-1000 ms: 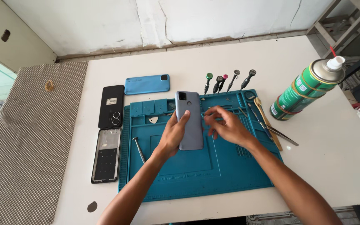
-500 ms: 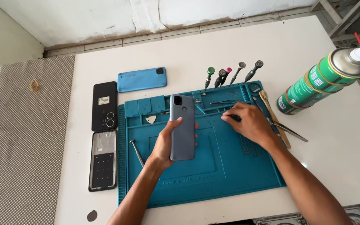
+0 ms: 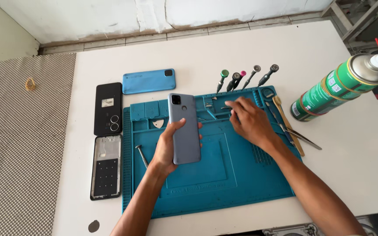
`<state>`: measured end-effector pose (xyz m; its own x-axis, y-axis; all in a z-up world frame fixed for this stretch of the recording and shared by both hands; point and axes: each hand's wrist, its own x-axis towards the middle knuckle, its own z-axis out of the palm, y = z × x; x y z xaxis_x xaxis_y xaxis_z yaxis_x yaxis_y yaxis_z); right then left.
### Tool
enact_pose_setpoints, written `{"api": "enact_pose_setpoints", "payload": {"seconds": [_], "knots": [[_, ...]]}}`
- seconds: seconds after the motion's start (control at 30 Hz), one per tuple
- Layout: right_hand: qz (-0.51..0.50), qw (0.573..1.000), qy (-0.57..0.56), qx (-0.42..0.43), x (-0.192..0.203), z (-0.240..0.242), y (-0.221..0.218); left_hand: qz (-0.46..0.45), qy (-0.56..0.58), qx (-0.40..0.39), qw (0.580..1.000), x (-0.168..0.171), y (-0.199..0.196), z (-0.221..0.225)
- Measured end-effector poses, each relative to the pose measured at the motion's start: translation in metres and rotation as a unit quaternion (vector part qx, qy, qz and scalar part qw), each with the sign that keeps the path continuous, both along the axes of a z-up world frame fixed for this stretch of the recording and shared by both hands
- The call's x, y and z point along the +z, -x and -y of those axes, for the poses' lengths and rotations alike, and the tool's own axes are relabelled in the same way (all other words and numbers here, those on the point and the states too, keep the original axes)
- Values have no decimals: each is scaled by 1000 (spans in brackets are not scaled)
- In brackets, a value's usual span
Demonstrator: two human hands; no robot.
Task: The person disassembles a smartphone, removes the battery, and reassembles the device with a new back cover. They use a plastic spudger to disconnect and reconnect internal connectors, then place the battery back and close the phone.
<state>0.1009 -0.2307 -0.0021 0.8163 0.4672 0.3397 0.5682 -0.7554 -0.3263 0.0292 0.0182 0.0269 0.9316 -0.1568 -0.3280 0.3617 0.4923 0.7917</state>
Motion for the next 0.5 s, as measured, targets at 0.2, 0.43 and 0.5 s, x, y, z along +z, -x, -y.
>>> {"api": "enact_pose_setpoints", "payload": {"seconds": [0.2, 0.43, 0.5], "knots": [[67, 984, 143, 80, -2, -12, 31, -2, -6, 16, 1000, -1, -1, -10], [11, 961, 241, -131, 1, 12, 41, 4, -27, 20, 999, -1, -1, -10], [29, 983, 166, -71, -6, -4, 44, 6, -30, 22, 999, 0, 1, -9]]}}
